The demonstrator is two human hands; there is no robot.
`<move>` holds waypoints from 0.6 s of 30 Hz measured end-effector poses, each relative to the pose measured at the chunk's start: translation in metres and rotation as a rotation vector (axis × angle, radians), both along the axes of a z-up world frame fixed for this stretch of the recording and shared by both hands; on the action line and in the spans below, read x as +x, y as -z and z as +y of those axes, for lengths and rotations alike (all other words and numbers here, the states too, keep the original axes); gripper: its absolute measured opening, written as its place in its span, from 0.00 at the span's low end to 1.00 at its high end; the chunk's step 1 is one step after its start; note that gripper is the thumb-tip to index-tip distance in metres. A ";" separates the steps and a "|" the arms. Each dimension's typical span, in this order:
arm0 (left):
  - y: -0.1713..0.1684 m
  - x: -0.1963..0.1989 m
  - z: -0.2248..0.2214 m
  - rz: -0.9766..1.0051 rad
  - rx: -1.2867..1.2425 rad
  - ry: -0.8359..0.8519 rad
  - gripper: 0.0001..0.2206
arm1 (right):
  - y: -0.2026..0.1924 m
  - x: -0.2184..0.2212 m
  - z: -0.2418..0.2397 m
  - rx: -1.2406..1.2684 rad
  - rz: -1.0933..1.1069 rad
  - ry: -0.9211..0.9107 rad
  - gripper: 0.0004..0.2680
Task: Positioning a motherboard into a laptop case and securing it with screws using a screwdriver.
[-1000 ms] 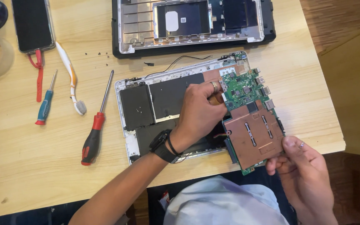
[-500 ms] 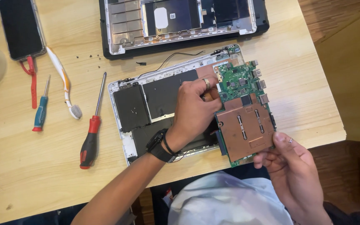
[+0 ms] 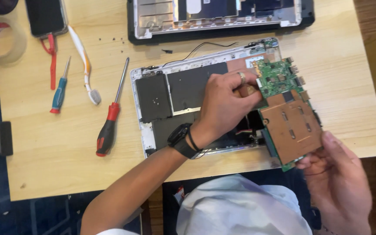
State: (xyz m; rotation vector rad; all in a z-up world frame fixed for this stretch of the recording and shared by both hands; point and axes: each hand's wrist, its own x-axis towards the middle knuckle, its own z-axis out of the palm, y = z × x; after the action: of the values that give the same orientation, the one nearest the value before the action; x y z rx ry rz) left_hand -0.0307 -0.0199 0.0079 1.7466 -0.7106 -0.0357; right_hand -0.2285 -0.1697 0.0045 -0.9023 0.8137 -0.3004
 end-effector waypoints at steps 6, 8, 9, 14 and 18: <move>0.005 0.000 0.000 -0.005 0.035 -0.018 0.13 | 0.001 -0.003 0.001 -0.302 0.140 0.006 0.07; 0.008 0.000 -0.001 0.013 0.057 -0.018 0.14 | 0.001 -0.001 0.001 -0.287 0.122 0.007 0.08; 0.010 -0.001 -0.001 0.028 0.084 -0.020 0.15 | 0.001 0.000 0.002 -0.268 0.102 0.006 0.08; -0.006 0.000 0.004 0.116 0.060 0.010 0.04 | 0.001 -0.002 0.004 -0.401 0.127 0.075 0.11; -0.006 0.000 0.004 0.110 0.129 0.007 0.06 | -0.002 -0.003 0.000 -0.515 0.103 0.108 0.10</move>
State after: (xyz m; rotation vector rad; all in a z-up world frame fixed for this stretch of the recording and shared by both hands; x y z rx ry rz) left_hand -0.0308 -0.0162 0.0139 1.8503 -0.6452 -0.1849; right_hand -0.2311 -0.1693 0.0063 -1.3648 0.8989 -0.5779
